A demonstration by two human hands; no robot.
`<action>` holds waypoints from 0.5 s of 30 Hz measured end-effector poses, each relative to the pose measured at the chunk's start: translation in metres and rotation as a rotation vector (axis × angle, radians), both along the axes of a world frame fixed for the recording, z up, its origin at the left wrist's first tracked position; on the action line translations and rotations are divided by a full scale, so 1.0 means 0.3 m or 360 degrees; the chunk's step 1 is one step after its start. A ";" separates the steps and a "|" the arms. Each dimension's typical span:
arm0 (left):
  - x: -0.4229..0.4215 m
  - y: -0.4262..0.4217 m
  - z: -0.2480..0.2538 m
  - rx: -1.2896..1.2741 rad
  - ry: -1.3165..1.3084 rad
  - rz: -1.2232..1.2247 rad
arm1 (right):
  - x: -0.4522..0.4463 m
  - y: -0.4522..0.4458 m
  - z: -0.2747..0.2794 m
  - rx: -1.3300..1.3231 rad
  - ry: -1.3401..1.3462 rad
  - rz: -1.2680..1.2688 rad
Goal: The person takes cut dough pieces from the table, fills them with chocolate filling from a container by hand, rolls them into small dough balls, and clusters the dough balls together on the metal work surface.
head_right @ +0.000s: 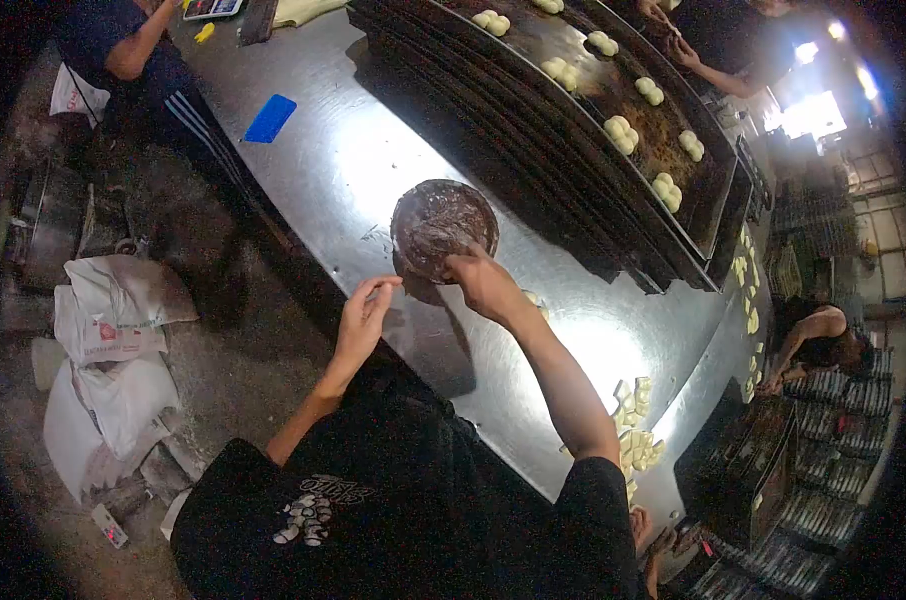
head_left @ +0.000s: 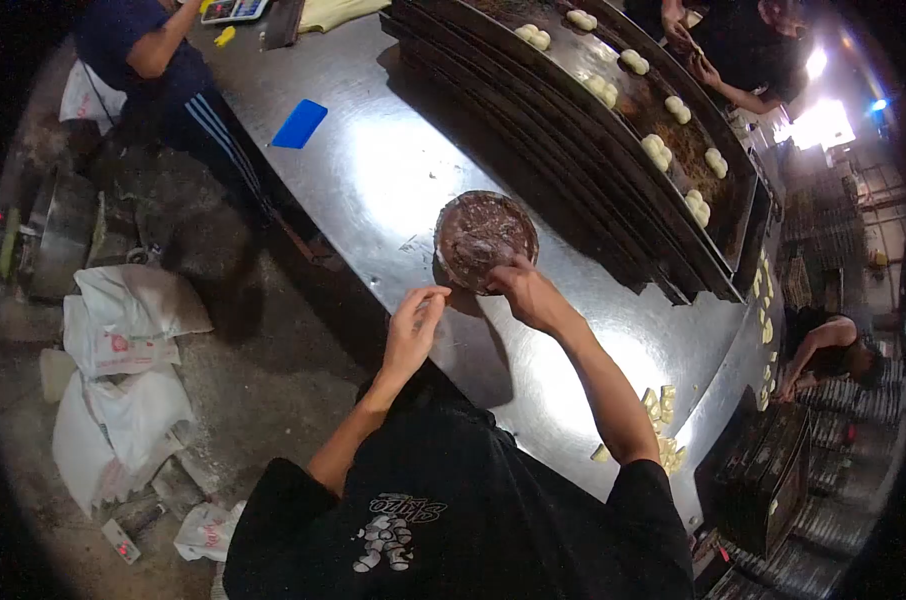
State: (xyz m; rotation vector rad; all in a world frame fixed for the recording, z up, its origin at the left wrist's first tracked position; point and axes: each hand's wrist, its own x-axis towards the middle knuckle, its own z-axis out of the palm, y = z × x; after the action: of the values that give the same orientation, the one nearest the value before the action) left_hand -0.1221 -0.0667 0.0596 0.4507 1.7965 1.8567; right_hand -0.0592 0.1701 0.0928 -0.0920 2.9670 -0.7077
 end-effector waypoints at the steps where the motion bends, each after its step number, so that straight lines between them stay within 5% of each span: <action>1: -0.002 0.002 0.001 0.0002 -0.0001 -0.0001 | 0.003 0.002 0.018 0.0002 -0.0001 -0.0001; 4: 0.005 0.026 0.012 0.0029 0.0034 -0.0129 | 0.055 0.017 0.026 -0.1328 -0.0294 -0.0648; 5: 0.019 0.053 0.018 0.0141 0.0011 -0.0248 | 0.088 0.011 0.020 -0.1329 -0.0282 -0.0661; 7: 0.051 0.105 0.018 0.0253 -0.0012 -0.0388 | 0.167 -0.021 0.027 -0.2496 -0.0368 -0.1200; 9: 0.083 0.154 0.001 0.0347 -0.0115 -0.0519 | 0.254 -0.083 0.010 -0.3036 -0.0270 -0.1278; 15: 0.113 0.209 0.007 0.0385 -0.0652 -0.0690 | 0.405 -0.275 -0.019 -0.3435 0.0455 -0.1575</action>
State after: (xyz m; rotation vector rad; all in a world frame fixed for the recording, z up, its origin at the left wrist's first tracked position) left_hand -0.0881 -0.0039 0.0618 0.4626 1.1104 1.7069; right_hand 0.0624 0.0876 0.0871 1.0880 0.6460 -3.3238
